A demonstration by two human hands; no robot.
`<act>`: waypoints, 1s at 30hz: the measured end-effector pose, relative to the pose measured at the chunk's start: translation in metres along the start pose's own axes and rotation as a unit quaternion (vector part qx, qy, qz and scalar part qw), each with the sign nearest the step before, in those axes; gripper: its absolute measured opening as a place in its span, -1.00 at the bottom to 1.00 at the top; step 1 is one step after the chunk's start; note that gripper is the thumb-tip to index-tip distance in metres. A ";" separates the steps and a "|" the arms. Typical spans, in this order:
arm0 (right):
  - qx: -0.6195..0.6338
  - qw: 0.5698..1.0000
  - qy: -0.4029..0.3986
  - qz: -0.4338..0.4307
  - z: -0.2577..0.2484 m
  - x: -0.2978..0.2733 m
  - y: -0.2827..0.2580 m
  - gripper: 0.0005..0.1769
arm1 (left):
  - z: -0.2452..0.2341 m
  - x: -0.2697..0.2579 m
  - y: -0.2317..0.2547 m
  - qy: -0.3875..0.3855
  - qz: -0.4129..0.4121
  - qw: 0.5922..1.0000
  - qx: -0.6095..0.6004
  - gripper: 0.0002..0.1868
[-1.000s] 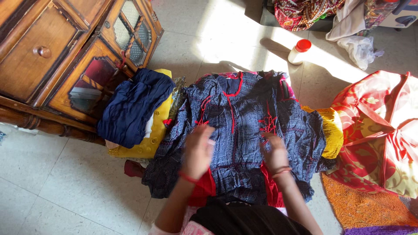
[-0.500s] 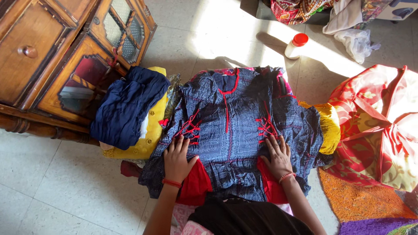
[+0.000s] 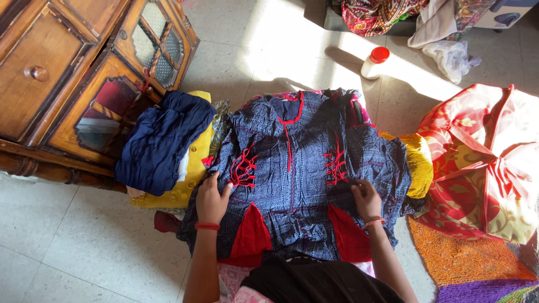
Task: The person sits on the floor and folds a blue and red dress, smoothing and aligning it before placing it into a pink patterned bag. They then fold a cream-colored cloth and place it into the same bag with other clothes.
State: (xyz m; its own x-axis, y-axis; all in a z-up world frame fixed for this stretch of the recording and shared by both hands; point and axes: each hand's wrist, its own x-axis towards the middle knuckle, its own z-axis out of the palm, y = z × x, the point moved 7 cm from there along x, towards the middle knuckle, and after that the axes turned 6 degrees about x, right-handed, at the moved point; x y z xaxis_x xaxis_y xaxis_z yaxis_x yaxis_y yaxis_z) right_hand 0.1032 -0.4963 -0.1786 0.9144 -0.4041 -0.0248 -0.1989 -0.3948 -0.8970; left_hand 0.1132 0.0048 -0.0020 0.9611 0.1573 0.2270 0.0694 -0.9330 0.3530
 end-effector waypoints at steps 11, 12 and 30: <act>-0.089 0.995 0.023 -0.036 0.000 0.002 0.017 -0.57 | 0.024 -0.005 -0.015 0.078 -0.063 0.995 0.024 -0.60; -0.073 0.995 0.034 -0.060 -0.004 0.002 0.017 -0.60 | 0.021 -0.006 -0.016 0.102 -0.053 0.993 0.005 -0.61; 0.259 0.966 0.009 -0.016 -0.055 0.052 0.015 -0.76 | -0.044 0.020 -0.038 0.147 -0.066 0.977 -0.141 -0.78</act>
State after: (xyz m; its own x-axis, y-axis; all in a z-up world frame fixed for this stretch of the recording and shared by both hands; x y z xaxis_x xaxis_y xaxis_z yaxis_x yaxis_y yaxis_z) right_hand 0.1285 -0.5689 -0.1687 0.9097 -0.4152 0.0098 0.0369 0.0574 -0.9977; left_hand 0.1178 0.0580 0.0288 0.8275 0.3957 0.3984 0.0721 -0.7786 0.6234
